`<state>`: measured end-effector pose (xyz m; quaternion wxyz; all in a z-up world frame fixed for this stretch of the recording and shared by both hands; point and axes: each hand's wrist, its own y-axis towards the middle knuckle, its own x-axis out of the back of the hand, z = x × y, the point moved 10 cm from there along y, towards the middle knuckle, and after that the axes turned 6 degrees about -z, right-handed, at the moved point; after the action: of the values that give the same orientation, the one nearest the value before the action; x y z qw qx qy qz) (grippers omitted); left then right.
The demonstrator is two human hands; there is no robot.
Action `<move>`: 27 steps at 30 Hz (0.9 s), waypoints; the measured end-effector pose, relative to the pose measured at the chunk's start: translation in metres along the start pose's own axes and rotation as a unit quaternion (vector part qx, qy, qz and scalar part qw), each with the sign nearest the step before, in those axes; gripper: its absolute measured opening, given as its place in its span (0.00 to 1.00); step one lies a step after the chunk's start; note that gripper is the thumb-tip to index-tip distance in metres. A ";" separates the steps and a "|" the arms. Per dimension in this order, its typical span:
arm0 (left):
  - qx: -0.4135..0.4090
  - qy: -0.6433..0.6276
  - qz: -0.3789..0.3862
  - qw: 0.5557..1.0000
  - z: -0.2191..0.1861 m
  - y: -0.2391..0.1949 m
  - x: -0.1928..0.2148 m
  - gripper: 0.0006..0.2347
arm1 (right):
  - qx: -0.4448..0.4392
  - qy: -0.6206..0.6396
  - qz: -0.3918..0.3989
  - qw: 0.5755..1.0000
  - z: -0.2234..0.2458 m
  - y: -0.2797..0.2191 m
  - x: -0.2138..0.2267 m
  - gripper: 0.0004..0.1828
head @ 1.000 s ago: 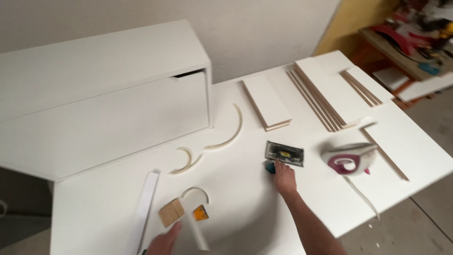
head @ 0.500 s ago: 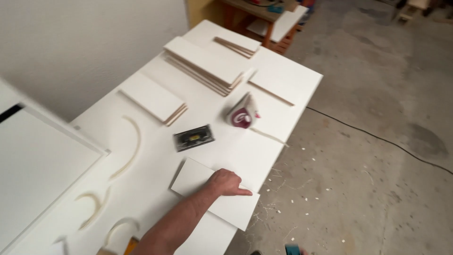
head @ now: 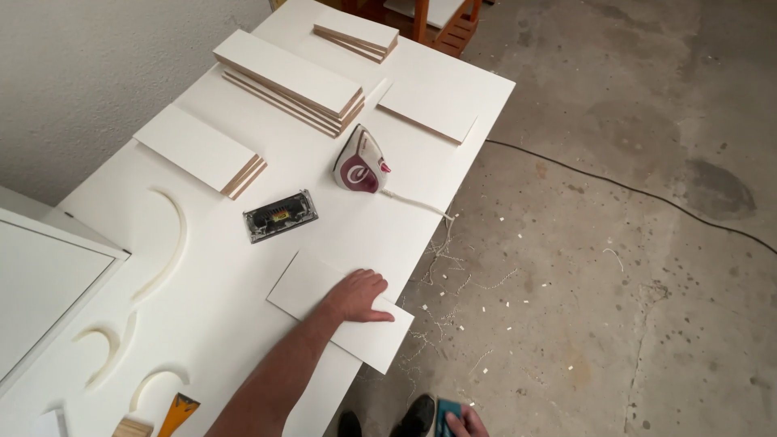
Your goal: Applying adhesive edge banding to wooden boards using an iron to heat the glue, followed by trimming and sanding the edges for a smooth finish.
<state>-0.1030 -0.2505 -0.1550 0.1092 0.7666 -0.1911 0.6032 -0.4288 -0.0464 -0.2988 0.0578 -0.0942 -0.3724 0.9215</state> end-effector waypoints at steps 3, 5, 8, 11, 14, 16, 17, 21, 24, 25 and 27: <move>-0.007 -0.007 -0.034 0.999 0.006 -0.005 -0.009 0.30 | 0.009 0.000 0.011 1.000 0.071 -0.037 -0.067 0.16; -0.023 -0.009 -0.112 0.993 -0.006 -0.022 -0.004 0.28 | 0.020 -0.017 0.024 0.999 0.092 -0.055 -0.094 0.24; 0.086 -0.042 -0.041 0.995 0.010 -0.033 -0.003 0.31 | 0.026 0.029 0.018 0.999 0.094 -0.051 -0.119 0.21; 0.024 -0.023 -0.188 0.982 0.001 -0.046 0.013 0.24 | 0.044 0.000 -0.015 0.999 0.080 -0.049 -0.125 0.20; 0.020 -0.026 -0.197 0.980 -0.004 -0.053 0.014 0.24 | 0.037 -0.069 -0.056 0.995 0.056 -0.057 -0.134 0.19; 0.040 -0.025 -0.139 0.989 0.006 -0.045 0.005 0.27 | 0.079 -0.097 -0.085 0.988 0.045 -0.048 -0.142 0.20; 0.035 -0.024 -0.139 0.989 0.008 -0.044 0.006 0.27 | 0.081 -0.092 -0.089 0.989 0.043 -0.047 -0.149 0.20; 0.017 -0.014 -0.224 0.974 0.002 -0.058 0.020 0.24 | 0.096 -0.121 -0.104 0.983 0.035 -0.055 -0.167 0.21; 0.024 -0.016 -0.212 0.977 0.002 -0.055 0.020 0.24 | 0.077 -0.125 -0.129 0.981 0.032 -0.057 -0.169 0.21; 0.033 -0.015 -0.199 0.979 0.004 -0.055 0.018 0.24 | 0.080 -0.148 -0.133 0.977 0.032 -0.059 -0.171 0.22; 0.028 -0.005 -0.197 0.980 0.002 -0.054 0.019 0.25 | 0.082 -0.152 -0.141 0.975 0.039 -0.062 -0.175 0.23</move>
<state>-0.0748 -0.2060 -0.1340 0.2033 0.7952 -0.0199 0.5709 -0.2643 -0.0590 -0.2048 0.1369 0.1058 -0.3091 0.9352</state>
